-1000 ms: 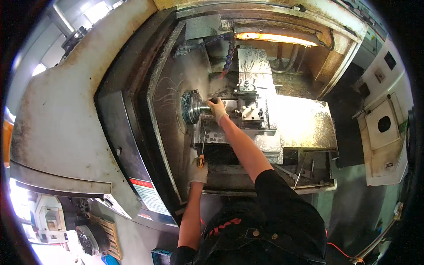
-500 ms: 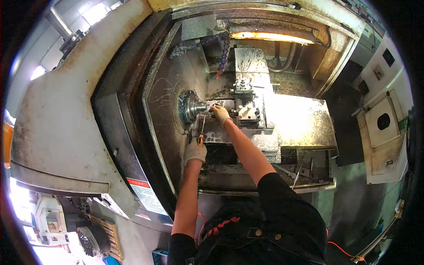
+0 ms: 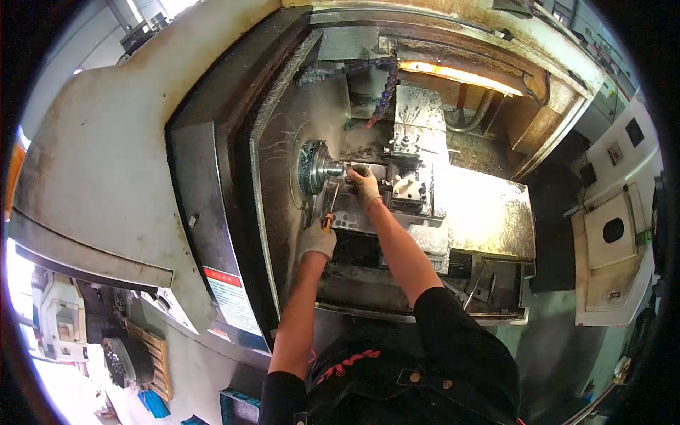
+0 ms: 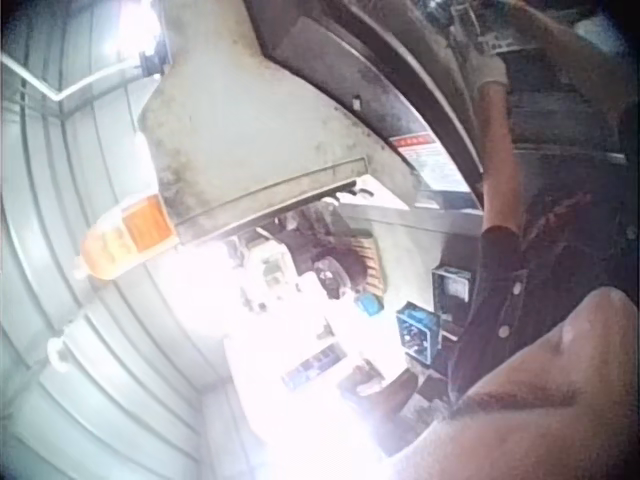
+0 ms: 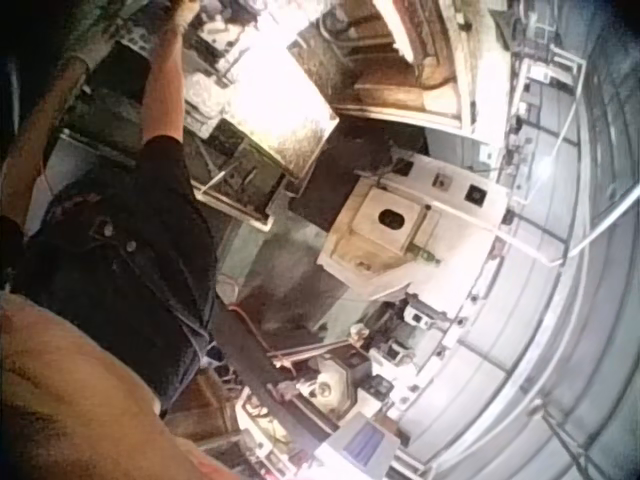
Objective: The person operates a CNC lathe in a workshop, repeatedly opening the machine door to load and unload small metal parts. They use a screwdriver to adjust the chuck and handle the parts, placing them into a blue bin. The process involves multiple cycles of loading, securing, and unloading the parts.
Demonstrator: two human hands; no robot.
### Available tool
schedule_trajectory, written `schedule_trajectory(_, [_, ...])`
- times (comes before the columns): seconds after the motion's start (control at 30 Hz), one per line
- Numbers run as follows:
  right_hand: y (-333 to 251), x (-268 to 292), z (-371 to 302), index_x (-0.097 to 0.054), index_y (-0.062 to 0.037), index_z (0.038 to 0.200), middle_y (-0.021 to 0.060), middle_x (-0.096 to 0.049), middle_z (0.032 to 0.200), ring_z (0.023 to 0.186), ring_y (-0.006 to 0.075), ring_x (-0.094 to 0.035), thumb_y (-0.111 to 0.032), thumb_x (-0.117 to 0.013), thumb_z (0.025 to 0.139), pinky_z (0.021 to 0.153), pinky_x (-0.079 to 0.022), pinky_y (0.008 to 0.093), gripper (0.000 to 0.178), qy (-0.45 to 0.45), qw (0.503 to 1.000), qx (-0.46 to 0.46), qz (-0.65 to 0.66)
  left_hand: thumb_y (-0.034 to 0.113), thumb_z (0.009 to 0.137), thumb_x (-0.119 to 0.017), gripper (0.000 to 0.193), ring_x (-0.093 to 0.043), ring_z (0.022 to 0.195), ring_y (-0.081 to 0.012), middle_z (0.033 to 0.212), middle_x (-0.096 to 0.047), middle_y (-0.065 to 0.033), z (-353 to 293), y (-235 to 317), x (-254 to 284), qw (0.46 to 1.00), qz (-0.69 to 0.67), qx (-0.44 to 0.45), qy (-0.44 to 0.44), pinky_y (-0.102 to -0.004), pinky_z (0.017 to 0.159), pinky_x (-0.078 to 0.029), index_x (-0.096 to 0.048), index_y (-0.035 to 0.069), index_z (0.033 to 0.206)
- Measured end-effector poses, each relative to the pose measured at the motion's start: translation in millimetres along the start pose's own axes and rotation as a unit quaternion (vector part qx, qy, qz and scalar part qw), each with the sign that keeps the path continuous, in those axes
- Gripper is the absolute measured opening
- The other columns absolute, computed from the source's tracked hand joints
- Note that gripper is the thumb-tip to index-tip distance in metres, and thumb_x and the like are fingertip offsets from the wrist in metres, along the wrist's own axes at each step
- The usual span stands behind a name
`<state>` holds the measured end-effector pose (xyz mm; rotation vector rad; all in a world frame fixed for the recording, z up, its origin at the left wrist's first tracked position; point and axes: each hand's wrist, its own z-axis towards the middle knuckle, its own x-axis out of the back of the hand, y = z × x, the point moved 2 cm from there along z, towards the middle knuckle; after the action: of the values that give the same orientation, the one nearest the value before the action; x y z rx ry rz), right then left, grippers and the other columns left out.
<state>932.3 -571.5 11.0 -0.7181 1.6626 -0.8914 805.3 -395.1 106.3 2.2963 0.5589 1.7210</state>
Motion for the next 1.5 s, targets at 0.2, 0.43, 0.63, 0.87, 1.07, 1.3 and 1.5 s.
schedule_trajectory(0.2, [2, 2, 15, -0.05, -0.0031, 0.124, 0.0064, -0.058, 0.115, 0.097, 0.0162, -0.056, -0.008, -0.075, 0.075, 0.083, -0.046, 0.0288, 0.055, -0.041, 0.996, 0.018, 0.074, 0.026, 0.08, -0.059, 0.038, -0.06, 0.091, -0.0389, 0.096, -0.063, -0.0209, -15, -3, -16, 0.997, -0.059, -0.039, 0.036, -0.0461, 0.079, -0.049, -0.055, 0.006, 0.112])
schedule_trajectory(0.43, [-11, -16, -10, -0.049, -0.0035, 0.126, 0.0052, -0.058, 0.116, 0.092, 0.0161, -0.057, -0.008, -0.069, 0.079, 0.078, -0.047, 0.0289, 0.051, -0.082, 0.995, -0.016, -0.06, 0.026, 0.083, -0.056, 0.036, -0.059, 0.092, -0.0388, 0.098, -0.062, -0.0201, -23, -16, -13, 0.996, -0.082, -0.021, 0.009, -0.0468, 0.079, -0.049, -0.054, 0.007, 0.114])
schedule_trajectory(0.63, [-18, -7, -17, -0.045, -0.0112, 0.127, 0.0011, -0.059, 0.104, 0.089, 0.0183, -0.056, -0.014, -0.065, 0.084, 0.074, -0.047, 0.031, 0.047, -0.132, 0.967, -0.119, 0.184, 0.023, 0.079, -0.059, 0.035, -0.06, 0.092, -0.0371, 0.1, -0.063, -0.0194, -5, -28, -20, 0.996, -0.082, -0.027, -0.002, -0.045, 0.08, -0.048, -0.056, 0.007, 0.11])
schedule_trajectory(0.87, [-8, -7, -6, -0.054, -0.0122, 0.118, 0.0006, -0.06, 0.098, 0.081, 0.0163, -0.058, -0.016, -0.066, 0.083, 0.068, -0.048, 0.0296, 0.038, -0.115, 0.979, -0.069, 0.154, 0.024, 0.077, -0.063, 0.037, -0.062, 0.089, -0.0362, 0.096, -0.064, -0.0179, -18, -21, -13, 0.996, -0.071, -0.043, -0.011, -0.0433, 0.077, -0.049, -0.057, 0.007, 0.11])
schedule_trajectory(1.07, [-7, -13, 6, -0.052, -0.0027, 0.122, 0.0064, -0.059, 0.113, 0.092, 0.016, -0.058, -0.01, -0.077, 0.073, 0.072, -0.049, 0.0283, 0.056, -0.052, 0.994, -0.026, -0.091, 0.022, 0.081, -0.062, 0.034, -0.061, 0.092, -0.0352, 0.094, -0.063, -0.0194, -130, -49, -13, 0.981, -0.18, -0.074, 0.001, -0.0394, 0.076, -0.049, -0.056, 0.01, 0.112])
schedule_trajectory(1.3, [-4, -6, 18, -0.052, -0.0065, 0.123, 0.0063, -0.059, 0.116, 0.103, 0.0181, -0.054, -0.01, -0.078, 0.069, 0.087, -0.044, 0.0288, 0.06, -0.053, 0.962, 0.131, -0.234, 0.008, 0.074, -0.07, 0.043, -0.062, 0.087, -0.027, 0.097, -0.063, -0.0155, -258, -146, -4, 0.931, -0.351, -0.093, 0.031, -0.0345, 0.076, -0.049, -0.055, 0.0, 0.113])
schedule_trajectory(1.5, [-6, 8, 25, -0.047, -0.0059, 0.128, 0.0118, -0.06, 0.115, 0.096, 0.0171, -0.059, -0.017, -0.079, 0.071, 0.081, -0.048, 0.0283, 0.066, -0.063, 0.963, 0.07, -0.251, 0.01, 0.083, -0.055, 0.012, -0.06, 0.071, -0.0153, 0.082, -0.062, -0.0056, -302, -165, 59, 0.979, -0.185, -0.081, 0.039, -0.0284, 0.062, -0.048, -0.06, 0.004, 0.091])
